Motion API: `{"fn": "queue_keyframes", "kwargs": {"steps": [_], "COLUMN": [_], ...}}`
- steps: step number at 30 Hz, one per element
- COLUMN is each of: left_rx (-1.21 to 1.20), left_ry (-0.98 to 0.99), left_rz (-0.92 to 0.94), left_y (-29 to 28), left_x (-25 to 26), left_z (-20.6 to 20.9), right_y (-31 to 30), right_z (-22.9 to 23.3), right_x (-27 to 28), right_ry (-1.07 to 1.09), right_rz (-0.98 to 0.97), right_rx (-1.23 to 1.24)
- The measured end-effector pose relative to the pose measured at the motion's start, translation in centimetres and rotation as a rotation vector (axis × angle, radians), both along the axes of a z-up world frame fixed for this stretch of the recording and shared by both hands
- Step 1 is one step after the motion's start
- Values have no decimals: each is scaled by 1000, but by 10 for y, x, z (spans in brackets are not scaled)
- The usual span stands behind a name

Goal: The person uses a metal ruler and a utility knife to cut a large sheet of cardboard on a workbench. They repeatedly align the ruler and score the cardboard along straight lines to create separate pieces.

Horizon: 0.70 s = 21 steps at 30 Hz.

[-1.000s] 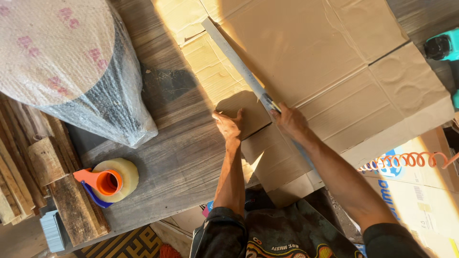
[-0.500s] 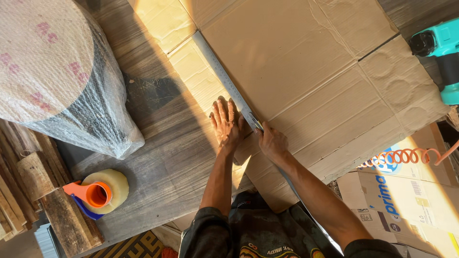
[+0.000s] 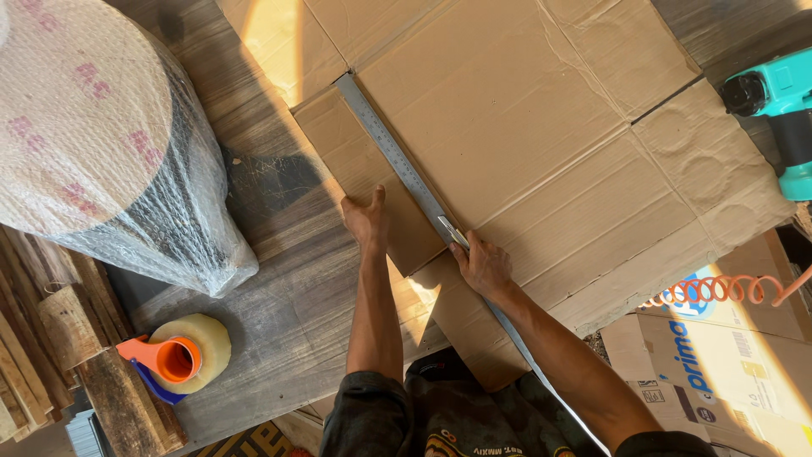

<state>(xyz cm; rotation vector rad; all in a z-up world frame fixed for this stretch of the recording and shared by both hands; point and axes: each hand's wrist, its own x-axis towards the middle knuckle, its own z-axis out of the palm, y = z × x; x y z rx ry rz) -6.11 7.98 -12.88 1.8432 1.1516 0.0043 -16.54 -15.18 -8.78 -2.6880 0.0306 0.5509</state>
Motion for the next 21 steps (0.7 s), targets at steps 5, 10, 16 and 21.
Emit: {"fn": "queue_keyframes", "kwargs": {"steps": [5, 10, 16, 21], "left_rx": [-29, -33, 45, 408], "left_ry": [-190, -282, -299, -351], "left_rz": [34, 92, 131, -74], "left_y": [-1, 14, 34, 32], "left_x": [-5, 31, 83, 106], "left_z": [21, -10, -18, -7], "right_y": [6, 18, 40, 58], "right_z": [5, -6, -8, -11], "right_x": [0, 27, 77, 118], "right_ry": [-37, -75, -109, -116], "right_rz": [-13, -37, -56, -60], "right_rx": [2, -10, 5, -17]}}
